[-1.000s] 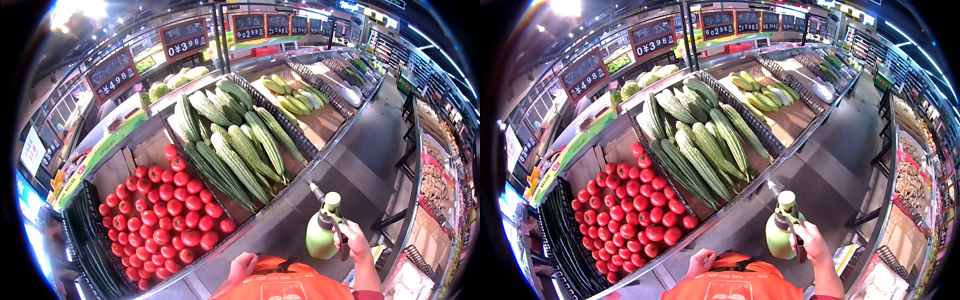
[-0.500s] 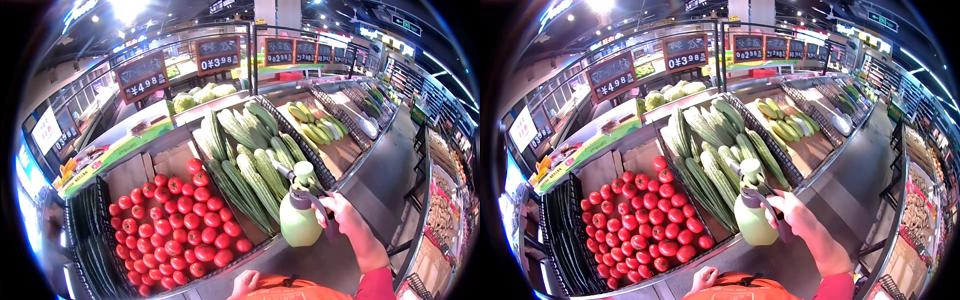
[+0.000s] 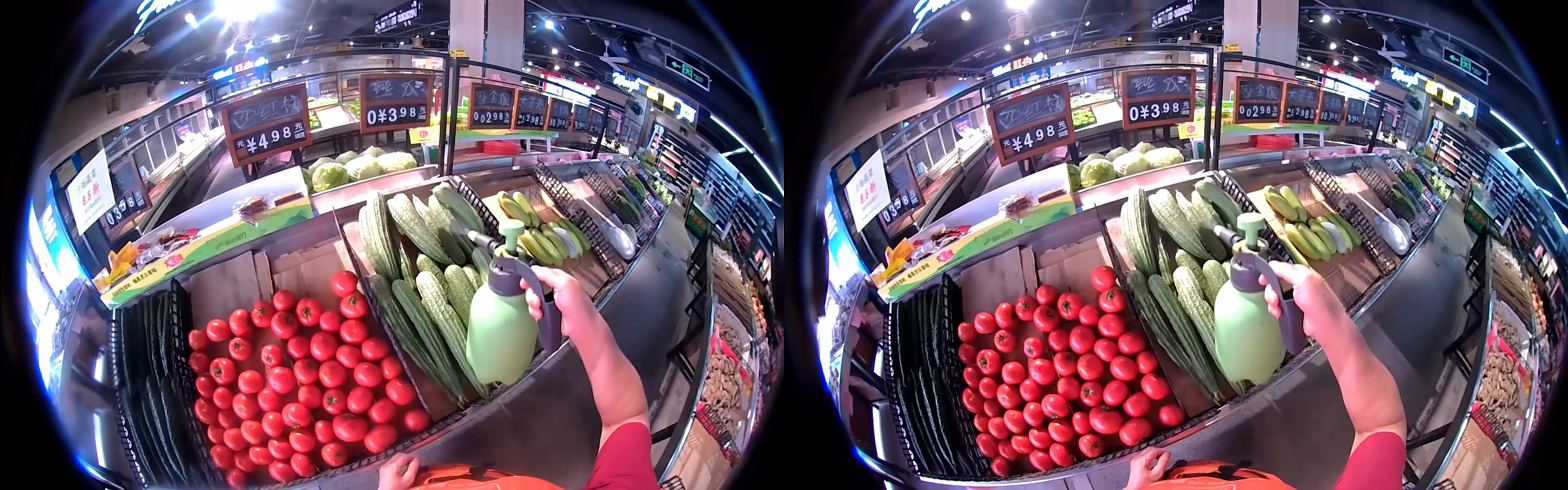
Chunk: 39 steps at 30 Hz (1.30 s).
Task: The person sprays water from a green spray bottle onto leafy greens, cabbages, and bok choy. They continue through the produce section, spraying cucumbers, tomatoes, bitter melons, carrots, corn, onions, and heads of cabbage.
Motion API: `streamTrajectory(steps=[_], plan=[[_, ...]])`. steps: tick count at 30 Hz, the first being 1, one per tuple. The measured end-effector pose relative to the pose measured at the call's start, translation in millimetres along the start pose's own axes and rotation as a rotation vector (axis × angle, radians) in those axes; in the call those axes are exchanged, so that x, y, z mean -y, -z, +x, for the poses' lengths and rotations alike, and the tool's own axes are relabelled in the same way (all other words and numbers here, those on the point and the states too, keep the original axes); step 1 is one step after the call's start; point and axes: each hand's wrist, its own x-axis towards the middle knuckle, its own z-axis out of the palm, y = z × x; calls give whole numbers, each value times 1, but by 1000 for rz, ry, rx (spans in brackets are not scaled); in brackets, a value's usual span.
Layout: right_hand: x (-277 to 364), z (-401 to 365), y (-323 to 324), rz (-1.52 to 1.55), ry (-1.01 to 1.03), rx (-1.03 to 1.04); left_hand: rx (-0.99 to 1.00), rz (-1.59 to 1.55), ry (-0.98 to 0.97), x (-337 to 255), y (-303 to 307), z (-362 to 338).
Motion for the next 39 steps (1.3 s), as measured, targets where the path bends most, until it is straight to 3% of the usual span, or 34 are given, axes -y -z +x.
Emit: streamTrajectory(steps=[3, 8, 12, 16, 22, 30, 34, 39], plan=[[7, 6, 3, 2, 13, -48, -14, 5, -78, 16, -5, 6], [8, 3, 7, 21, -21, -154, -12, -11, -40, 22, -12, 9], [0, -10, 7, -68, 3, -98, 37, -30, -8, 8, -9, 12], [-12, -23, -3, -91, -60, 85, 63, -45, -21, 14, -11, 12], [-34, -31, -7, 61, -167, 194, 109, -50, -142, 29, -15, 20], [-62, -68, 7, 13, -101, -49, 346, -14, -219, 28, -23, 58], [-85, -102, 11, -185, -17, 6, 490, -12, -220, 21, -36, 76], [-101, -158, 23, -137, -118, -111, 635, -30, -190, 14, -50, 78]])
